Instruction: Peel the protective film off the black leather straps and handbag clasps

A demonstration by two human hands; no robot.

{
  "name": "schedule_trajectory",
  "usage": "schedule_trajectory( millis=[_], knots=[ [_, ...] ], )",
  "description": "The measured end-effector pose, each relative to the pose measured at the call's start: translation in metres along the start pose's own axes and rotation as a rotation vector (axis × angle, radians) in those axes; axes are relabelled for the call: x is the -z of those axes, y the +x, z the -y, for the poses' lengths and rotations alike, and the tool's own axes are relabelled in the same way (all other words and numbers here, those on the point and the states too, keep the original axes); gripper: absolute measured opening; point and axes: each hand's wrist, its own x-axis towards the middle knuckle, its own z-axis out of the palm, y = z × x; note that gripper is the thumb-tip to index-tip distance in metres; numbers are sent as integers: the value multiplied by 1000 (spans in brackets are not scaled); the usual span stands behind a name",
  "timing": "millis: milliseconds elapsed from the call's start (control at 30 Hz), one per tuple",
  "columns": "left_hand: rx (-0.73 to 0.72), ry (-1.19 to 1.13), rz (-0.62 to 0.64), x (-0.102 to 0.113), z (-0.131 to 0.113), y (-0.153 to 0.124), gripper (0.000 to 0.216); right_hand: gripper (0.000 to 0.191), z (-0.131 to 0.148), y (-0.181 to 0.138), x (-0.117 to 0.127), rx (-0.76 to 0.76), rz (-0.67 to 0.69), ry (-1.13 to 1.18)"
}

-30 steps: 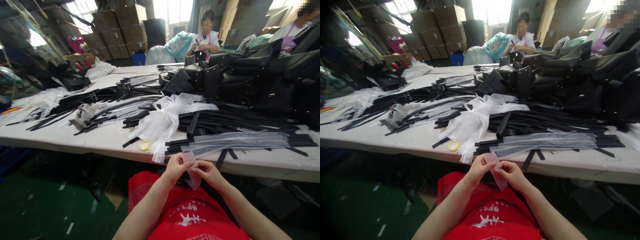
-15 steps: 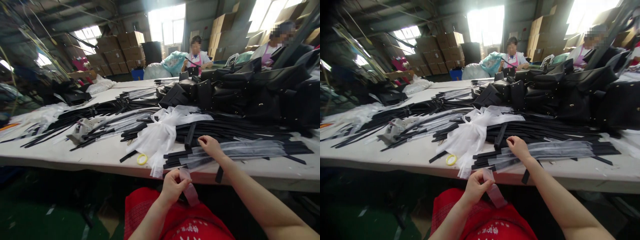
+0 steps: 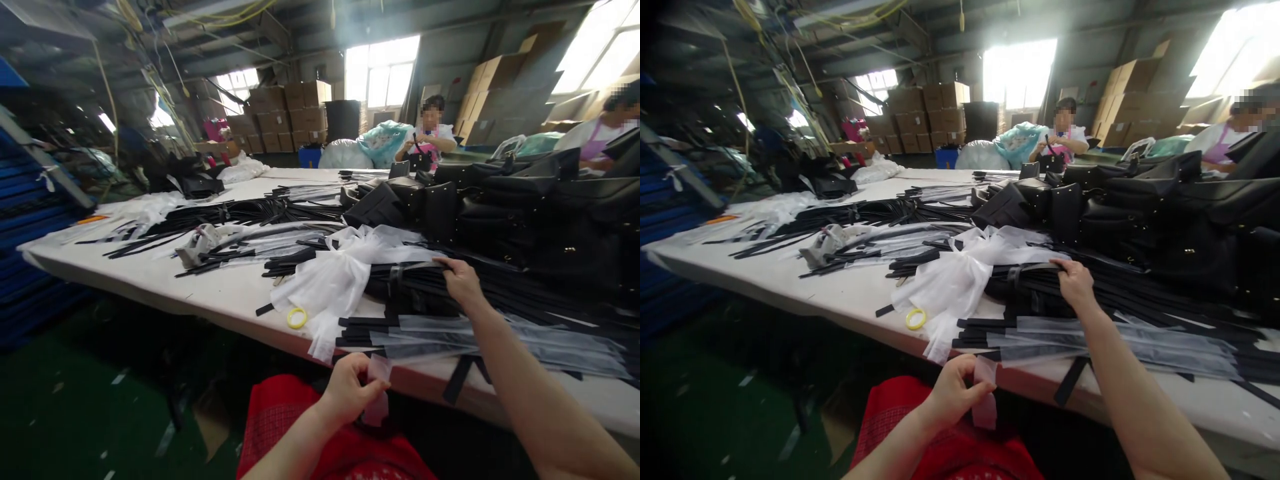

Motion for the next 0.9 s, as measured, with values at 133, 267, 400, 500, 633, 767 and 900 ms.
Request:
schedule_trajectory(
  millis=[133, 267, 400, 500, 633, 767, 900],
  knots=[
    [-195, 108, -114, 2, -30, 9, 24, 36, 13, -38, 49, 186, -87, 488],
    [-518, 320, -7, 2, -62, 30, 19, 20, 47, -98, 76, 308, 151, 701],
    [-690, 426, 448, -12, -68, 51, 16, 13, 52, -127, 90, 273, 280, 883],
    [-700, 404, 650, -27, -61, 49, 14, 21, 37, -127, 104, 255, 343, 964],
    [-639, 339, 533, -38, -63, 34, 21, 26, 34, -127, 119, 301, 401, 918],
    [-709, 268, 507, -39, -78, 30, 26, 36, 68, -148, 121, 478, 478, 770],
    [-819, 139, 800, -39, -84, 26, 25, 44, 96, -159, 121, 584, 456, 719]
  ],
)
